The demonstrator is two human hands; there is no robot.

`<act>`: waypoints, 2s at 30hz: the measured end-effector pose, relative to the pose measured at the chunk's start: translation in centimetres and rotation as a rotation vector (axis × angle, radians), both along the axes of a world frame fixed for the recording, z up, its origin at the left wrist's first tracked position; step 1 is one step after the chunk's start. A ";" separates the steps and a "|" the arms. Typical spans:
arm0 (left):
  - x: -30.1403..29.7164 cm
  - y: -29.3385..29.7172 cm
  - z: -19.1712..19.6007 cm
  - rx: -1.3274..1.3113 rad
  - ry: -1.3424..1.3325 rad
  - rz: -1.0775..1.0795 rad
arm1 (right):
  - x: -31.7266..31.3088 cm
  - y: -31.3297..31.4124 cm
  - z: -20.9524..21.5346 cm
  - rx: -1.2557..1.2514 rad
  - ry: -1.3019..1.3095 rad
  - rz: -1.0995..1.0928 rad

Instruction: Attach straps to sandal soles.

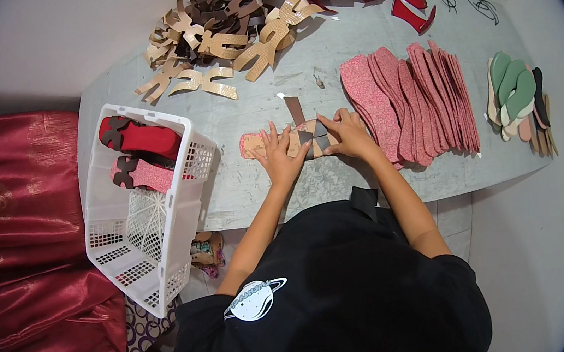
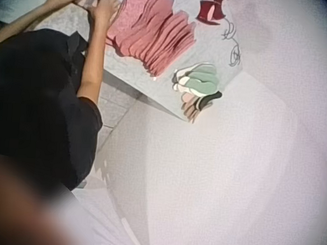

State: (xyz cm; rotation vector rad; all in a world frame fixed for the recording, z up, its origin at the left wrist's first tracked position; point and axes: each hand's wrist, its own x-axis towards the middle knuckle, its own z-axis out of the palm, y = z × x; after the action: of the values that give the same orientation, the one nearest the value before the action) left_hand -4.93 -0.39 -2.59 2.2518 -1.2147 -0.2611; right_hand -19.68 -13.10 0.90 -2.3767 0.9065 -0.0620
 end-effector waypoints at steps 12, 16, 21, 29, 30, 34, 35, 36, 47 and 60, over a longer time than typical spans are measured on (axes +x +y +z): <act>1.6 -1.0 0.2 0.088 0.076 -0.012 | 0.0 0.2 0.0 -0.042 0.028 0.028; 2.5 -1.8 0.1 0.119 0.107 -0.025 | 0.1 0.7 0.4 -0.130 0.082 0.053; 4.0 -2.7 -0.5 0.029 0.113 -0.123 | -0.2 1.8 -0.8 -0.304 0.047 0.059; 4.7 -4.0 0.1 0.221 0.138 -0.169 | 0.0 2.7 -1.4 -0.449 0.090 0.087; 4.8 -4.1 0.0 0.221 0.139 -0.171 | 0.0 2.8 -1.4 -0.409 0.101 0.090; 5.0 -3.9 -0.5 0.095 0.248 -0.215 | -0.2 3.3 -2.5 -0.387 0.132 0.137; 5.0 -4.0 -0.4 0.113 0.259 -0.218 | -0.3 3.4 -2.8 -0.386 0.133 0.134; 4.9 -4.0 -0.2 0.114 0.260 -0.221 | -0.5 3.4 -3.2 -0.417 0.108 0.133; 5.0 -3.4 -1.1 -0.091 0.358 -0.247 | -0.8 3.5 -2.7 -0.366 -0.004 0.084; 4.2 -3.3 -0.1 0.030 0.305 -0.272 | -0.7 3.4 -3.0 -0.334 -0.083 0.032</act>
State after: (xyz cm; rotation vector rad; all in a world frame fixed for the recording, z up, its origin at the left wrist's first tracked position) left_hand -0.69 -3.65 -2.66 1.9754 -1.3499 -0.7033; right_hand -20.34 -9.68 -2.06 -2.6713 0.8738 -0.3192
